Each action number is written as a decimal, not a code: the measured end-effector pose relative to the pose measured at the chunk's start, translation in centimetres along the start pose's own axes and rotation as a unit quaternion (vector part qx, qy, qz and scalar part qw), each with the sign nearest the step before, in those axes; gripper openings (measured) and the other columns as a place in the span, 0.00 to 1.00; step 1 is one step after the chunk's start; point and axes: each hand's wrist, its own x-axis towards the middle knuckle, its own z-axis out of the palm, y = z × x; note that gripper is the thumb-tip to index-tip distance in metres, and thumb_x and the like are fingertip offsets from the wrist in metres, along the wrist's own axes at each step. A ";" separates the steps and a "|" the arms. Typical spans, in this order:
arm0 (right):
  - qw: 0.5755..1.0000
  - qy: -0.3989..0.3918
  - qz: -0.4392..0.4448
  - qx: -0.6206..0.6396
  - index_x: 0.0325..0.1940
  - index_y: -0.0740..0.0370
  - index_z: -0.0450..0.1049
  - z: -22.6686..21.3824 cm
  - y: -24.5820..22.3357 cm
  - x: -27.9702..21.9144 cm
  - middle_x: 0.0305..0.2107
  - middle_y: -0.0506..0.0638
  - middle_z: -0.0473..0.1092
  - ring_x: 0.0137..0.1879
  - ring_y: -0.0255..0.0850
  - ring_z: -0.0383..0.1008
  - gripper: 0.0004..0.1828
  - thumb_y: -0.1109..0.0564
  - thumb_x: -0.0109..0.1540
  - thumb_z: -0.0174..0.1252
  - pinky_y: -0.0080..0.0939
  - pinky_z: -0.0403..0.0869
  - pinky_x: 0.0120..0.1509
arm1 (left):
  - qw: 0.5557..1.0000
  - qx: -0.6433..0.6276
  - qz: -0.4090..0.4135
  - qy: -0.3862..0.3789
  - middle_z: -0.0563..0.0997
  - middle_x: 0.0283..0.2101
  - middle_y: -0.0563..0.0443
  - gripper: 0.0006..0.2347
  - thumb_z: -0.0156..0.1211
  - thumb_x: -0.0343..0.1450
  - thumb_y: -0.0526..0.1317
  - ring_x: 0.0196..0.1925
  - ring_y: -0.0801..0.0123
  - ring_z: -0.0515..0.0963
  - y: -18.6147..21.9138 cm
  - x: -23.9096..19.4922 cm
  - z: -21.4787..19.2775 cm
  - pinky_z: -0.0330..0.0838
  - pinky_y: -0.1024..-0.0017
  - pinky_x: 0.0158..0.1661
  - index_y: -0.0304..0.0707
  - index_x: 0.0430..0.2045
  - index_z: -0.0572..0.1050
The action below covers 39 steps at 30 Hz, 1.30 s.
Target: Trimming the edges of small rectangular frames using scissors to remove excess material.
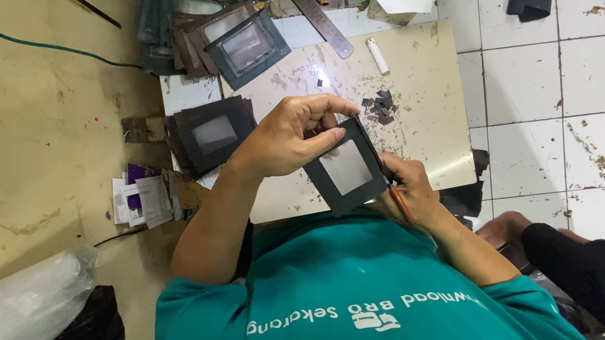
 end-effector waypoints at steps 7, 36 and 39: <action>1.000 0.013 0.011 0.007 0.34 0.60 0.77 0.0 0.5 -0.5 0.13 0.51 0.67 0.24 0.36 0.74 0.06 0.59 0.66 0.62 0.34 0.72 0.34 | 1.000 0.000 0.001 -0.001 0.80 0.27 0.46 0.12 0.56 0.73 0.28 0.32 0.70 0.85 0.1 0.3 0.5 0.79 0.76 0.31 0.27 0.50 0.76; 0.952 0.152 0.135 0.228 0.38 0.71 0.69 1.8 6.8 1.4 0.09 0.52 0.57 0.08 0.35 0.58 0.11 0.59 0.71 0.53 0.34 0.59 0.13 | 0.756 0.518 0.070 0.394 0.75 0.54 0.37 0.18 0.70 0.70 0.37 0.59 0.42 0.75 -11.4 -4.0 -10.5 0.70 0.49 0.56 0.31 0.53 0.75; 0.954 0.159 0.122 0.225 0.39 0.72 0.69 1.6 7.7 0.9 0.08 0.54 0.58 0.08 0.37 0.59 0.10 0.60 0.70 0.54 0.34 0.60 0.13 | 0.682 0.627 -0.057 0.372 0.73 0.49 0.50 0.22 0.74 0.64 0.46 0.54 0.51 0.72 -14.5 1.1 -14.3 0.73 0.50 0.47 0.43 0.50 0.75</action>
